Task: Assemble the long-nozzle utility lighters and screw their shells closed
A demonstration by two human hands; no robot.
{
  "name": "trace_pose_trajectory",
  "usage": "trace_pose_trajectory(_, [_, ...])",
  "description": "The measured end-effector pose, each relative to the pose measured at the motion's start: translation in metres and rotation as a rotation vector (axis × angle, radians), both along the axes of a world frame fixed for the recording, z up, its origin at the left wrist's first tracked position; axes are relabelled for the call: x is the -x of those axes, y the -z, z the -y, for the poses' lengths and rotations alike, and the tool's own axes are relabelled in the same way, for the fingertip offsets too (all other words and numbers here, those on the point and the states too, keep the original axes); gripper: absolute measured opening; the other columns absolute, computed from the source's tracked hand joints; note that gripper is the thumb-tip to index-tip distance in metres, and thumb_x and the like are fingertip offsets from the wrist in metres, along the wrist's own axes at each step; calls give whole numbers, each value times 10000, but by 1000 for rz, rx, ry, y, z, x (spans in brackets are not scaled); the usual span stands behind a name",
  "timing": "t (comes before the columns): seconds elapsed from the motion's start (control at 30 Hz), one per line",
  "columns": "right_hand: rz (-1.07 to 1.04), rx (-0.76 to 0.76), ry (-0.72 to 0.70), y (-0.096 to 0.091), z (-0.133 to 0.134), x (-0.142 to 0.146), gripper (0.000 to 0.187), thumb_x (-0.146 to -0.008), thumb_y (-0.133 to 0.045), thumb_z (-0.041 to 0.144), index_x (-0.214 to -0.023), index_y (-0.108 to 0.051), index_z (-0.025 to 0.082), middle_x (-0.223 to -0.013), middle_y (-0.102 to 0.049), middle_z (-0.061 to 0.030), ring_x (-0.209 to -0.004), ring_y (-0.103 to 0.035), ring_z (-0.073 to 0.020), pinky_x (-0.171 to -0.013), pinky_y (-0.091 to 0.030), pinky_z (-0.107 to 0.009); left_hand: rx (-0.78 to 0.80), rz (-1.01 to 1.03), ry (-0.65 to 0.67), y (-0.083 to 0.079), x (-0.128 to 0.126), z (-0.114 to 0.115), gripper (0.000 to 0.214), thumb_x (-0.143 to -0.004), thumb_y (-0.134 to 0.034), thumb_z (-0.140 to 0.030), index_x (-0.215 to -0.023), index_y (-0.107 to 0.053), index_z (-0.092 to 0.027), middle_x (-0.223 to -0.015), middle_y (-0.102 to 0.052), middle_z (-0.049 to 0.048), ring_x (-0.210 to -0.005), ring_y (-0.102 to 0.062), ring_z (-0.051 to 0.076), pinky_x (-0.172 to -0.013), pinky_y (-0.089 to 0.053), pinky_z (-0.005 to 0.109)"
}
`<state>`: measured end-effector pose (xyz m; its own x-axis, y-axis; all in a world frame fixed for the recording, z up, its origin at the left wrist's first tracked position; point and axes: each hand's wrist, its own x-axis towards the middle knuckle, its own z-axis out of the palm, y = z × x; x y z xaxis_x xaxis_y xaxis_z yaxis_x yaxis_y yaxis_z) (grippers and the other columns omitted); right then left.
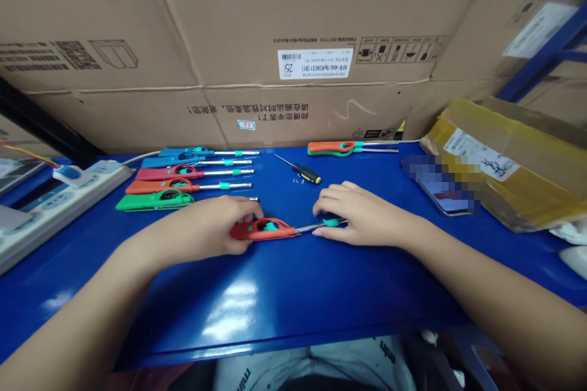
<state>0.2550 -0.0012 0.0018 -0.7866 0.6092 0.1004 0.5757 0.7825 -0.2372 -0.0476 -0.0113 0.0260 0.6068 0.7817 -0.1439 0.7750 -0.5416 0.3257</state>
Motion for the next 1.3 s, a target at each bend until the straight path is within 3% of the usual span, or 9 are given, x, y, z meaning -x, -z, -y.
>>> trace_pose_trajectory(0.13, [20, -10, -20, -6, 2, -4, 394, -901, -634, 592, -998, -652, 211, -986, -689, -50, -959, -604, -230, -822, -357, -347, -63, 109, 44, 17, -35, 10, 432, -846, -654, -238, -1278, -635, -224, -1157, -701, 71, -1015, -670, 239, -865, -527, 328])
trace_pose_trajectory(0.23, [64, 10, -5, -10, 2, -7, 425, -858, -657, 639, -927, -647, 220, -861, -676, -24, -830, -595, -209, -751, -357, -329, -109, 157, 86, 26, -45, 13, 523, -864, -699, -345, -1358, -578, -223, -1266, -666, 93, -1135, -633, 274, -982, -501, 389])
trace_pose_trajectory(0.37, [109, 93, 69, -14, 1, -13, 356, -833, -711, 577, -867, -627, 232, -795, -669, -1, -695, -568, -172, -615, -315, -297, -122, 147, 73, 25, -39, 8, 418, -851, -712, -369, -1239, -644, -229, -1146, -698, 68, -1014, -659, 251, -877, -524, 362])
trace_pose_trajectory(0.5, [115, 261, 121, -17, 1, -17, 237, -824, -746, 447, -837, -618, 248, -739, -659, 34, -602, -537, -129, -522, -288, -270, -36, 177, 110, 23, -34, 3, 244, -876, -692, -320, -1102, -712, -232, -1047, -694, 41, -918, -652, 204, -816, -514, 317])
trace_pose_trajectory(0.67, [157, 406, 148, -24, 5, -22, 224, -779, -792, 374, -756, -613, 242, -670, -645, 52, -554, -535, -112, -482, -315, -258, 38, 278, 141, 31, -45, 11, 246, -881, -706, -299, -1114, -719, -223, -1062, -679, 40, -937, -646, 186, -837, -508, 303])
trace_pose_trajectory(0.8, [165, 475, 142, -30, 9, -25, 268, -778, -792, 437, -733, -611, 244, -641, -637, 55, -543, -543, -111, -475, -329, -261, 75, 332, 199, 34, -52, 19, 231, -898, -683, -313, -1099, -726, -208, -1010, -681, 39, -867, -645, 169, -772, -511, 289])
trace_pose_trajectory(0.93, [123, 419, 86, -27, 7, -25, 304, -855, -701, 484, -710, -611, 232, -608, -610, 46, -507, -492, -105, -465, -276, -273, 98, 373, 214, 33, -52, 21, 221, -951, -609, -312, -1103, -727, -205, -972, -698, 32, -817, -651, 149, -736, -509, 273])
trace_pose_trajectory(1.1, [129, 250, 87, -16, -1, -23, 326, -1001, -510, 397, -752, -629, 222, -683, -646, 2, -589, -524, -131, -549, -291, -286, -32, 402, 48, 41, -47, 12, 279, -989, -552, -311, -1220, -680, -220, -1085, -731, 26, -910, -674, 157, -791, -518, 274])
trace_pose_trajectory(1.3, [101, 11, 185, -10, -7, -24, 313, -952, -583, 501, -841, -660, 218, -851, -687, -38, -736, -601, -189, -613, -344, -303, -222, 390, -18, 44, -45, 5, 335, -946, -608, -328, -1259, -652, -217, -1188, -665, 62, -1074, -619, 221, -948, -505, 367])
